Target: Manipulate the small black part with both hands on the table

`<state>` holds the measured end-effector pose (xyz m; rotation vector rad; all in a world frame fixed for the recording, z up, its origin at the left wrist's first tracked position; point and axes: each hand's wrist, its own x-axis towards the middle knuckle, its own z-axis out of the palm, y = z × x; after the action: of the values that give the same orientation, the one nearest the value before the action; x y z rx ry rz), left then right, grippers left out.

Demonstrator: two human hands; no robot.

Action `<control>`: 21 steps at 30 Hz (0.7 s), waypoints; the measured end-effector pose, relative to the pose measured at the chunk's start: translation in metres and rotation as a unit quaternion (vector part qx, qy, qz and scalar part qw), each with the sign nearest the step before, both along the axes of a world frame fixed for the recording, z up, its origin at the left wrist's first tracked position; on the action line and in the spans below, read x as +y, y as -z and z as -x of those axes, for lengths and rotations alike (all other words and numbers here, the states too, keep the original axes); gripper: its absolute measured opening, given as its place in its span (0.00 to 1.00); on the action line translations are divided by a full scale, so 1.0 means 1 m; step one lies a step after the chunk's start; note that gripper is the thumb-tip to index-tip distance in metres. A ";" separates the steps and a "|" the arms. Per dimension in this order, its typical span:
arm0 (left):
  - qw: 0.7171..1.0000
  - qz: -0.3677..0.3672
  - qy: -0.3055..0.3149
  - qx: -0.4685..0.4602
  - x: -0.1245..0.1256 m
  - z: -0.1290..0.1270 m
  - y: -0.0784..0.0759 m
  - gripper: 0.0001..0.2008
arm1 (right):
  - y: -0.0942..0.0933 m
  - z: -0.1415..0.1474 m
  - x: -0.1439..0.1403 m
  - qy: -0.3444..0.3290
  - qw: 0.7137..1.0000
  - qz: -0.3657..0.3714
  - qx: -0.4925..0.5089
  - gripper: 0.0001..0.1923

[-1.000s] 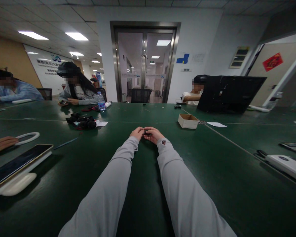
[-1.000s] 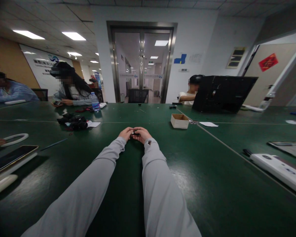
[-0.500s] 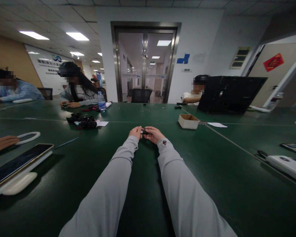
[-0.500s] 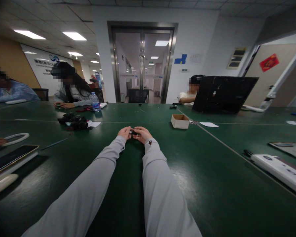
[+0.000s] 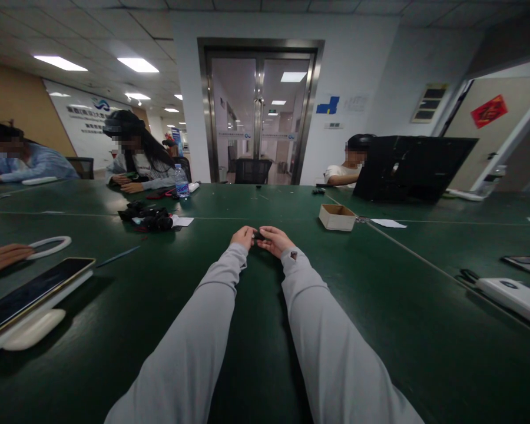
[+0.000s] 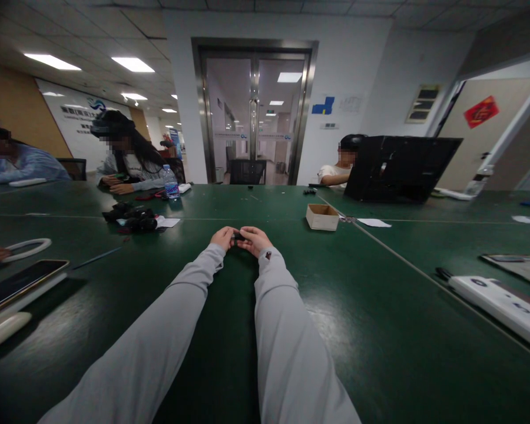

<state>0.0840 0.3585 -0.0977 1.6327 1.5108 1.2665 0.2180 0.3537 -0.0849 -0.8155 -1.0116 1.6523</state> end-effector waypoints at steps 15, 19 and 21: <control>0.988 0.035 0.013 -0.153 0.000 0.004 -0.008 0.19 | 0.002 0.007 -0.003 0.016 1.000 -0.005 -0.019 0.08; 0.986 0.077 0.011 -0.150 -0.002 0.008 -0.012 0.16 | 0.001 0.012 -0.002 -0.004 0.992 -0.029 -0.120 0.12; 0.984 0.109 -0.001 -0.144 -0.005 0.016 -0.017 0.14 | -0.010 0.010 -0.001 -0.064 0.974 -0.035 -0.214 0.17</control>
<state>0.0677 0.3539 -0.0812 1.2494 1.4151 1.2302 0.2075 0.3530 -0.0749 -1.1068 -1.4368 1.5705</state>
